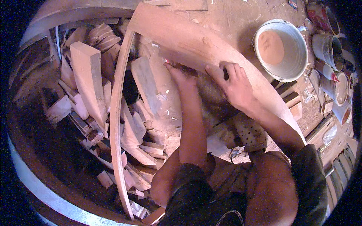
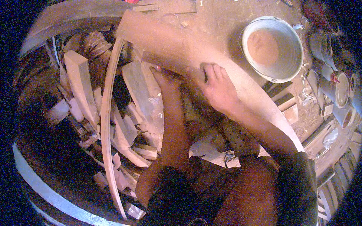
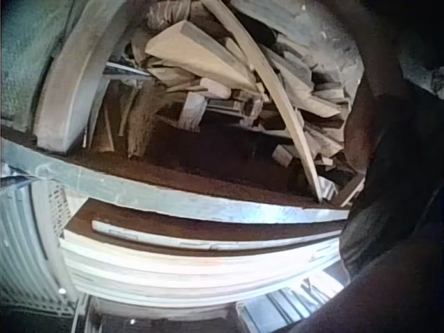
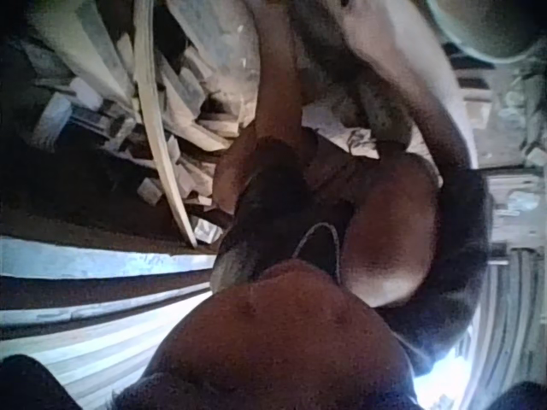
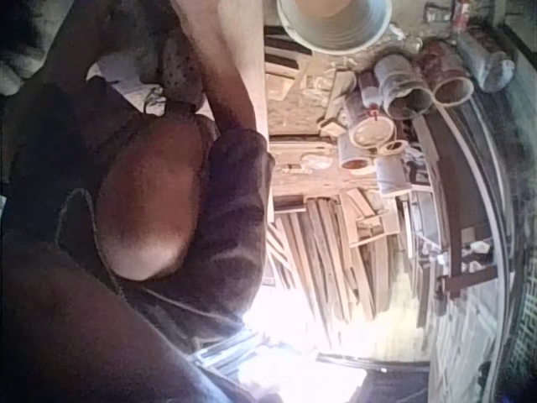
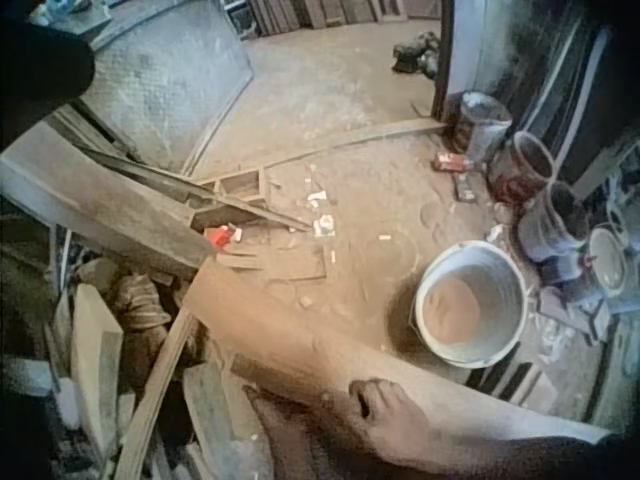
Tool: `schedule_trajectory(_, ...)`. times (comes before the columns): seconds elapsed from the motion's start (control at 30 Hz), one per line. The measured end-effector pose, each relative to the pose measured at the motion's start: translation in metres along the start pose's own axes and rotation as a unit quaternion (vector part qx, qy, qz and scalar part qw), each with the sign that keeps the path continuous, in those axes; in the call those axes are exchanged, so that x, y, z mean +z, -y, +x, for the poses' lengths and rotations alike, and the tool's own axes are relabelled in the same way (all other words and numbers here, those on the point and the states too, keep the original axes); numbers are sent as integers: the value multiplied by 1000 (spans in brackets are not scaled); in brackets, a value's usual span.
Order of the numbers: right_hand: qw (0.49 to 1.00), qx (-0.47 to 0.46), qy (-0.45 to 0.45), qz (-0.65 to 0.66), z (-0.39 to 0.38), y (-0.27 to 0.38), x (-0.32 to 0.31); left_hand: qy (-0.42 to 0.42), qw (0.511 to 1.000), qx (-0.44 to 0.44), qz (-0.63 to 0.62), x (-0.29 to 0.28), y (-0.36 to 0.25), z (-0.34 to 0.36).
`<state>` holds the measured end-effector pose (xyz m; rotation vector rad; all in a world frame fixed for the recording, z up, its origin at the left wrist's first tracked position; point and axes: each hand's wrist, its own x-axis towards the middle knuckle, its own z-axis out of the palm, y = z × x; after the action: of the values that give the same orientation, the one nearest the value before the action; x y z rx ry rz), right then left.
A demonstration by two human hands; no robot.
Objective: The person sits on the floor and repairs a long, curved wooden piece by applying glue to a gap and inserting a small wooden filler. They use a hammer to tap the filler into place and a scraper to smooth the surface.
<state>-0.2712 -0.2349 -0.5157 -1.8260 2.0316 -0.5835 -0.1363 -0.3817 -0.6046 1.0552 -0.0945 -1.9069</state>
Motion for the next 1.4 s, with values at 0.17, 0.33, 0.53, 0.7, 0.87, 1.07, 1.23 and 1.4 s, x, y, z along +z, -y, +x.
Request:
schedule_trajectory(0.17,1000,2,2,13,-3,0,1,-9,1000,-13,6,0,0,-2)
schedule_trajectory(0.33,1000,1,-5,19,-7,0,-4,10,999,-3,44,11,2,-4)
schedule_trajectory(0.53,1000,7,-13,27,11,7,-2,-48,999,-8,17,-6,-4,2)
schedule_trajectory(0.7,999,12,20,27,-12,-4,-1,40,998,-12,40,8,11,-1)
schedule_trajectory(0.87,1000,16,-20,17,9,-2,-2,-45,998,-45,-4,-5,-2,4)
schedule_trajectory(1.07,1000,6,2,11,1,-2,-3,-12,999,-7,45,1,0,1)
schedule_trajectory(1.23,1000,6,-29,1,6,-8,0,-39,999,-35,16,-4,0,4)
schedule_trajectory(1.4,999,25,-27,0,10,-12,1,-56,996,-66,12,-1,6,2)
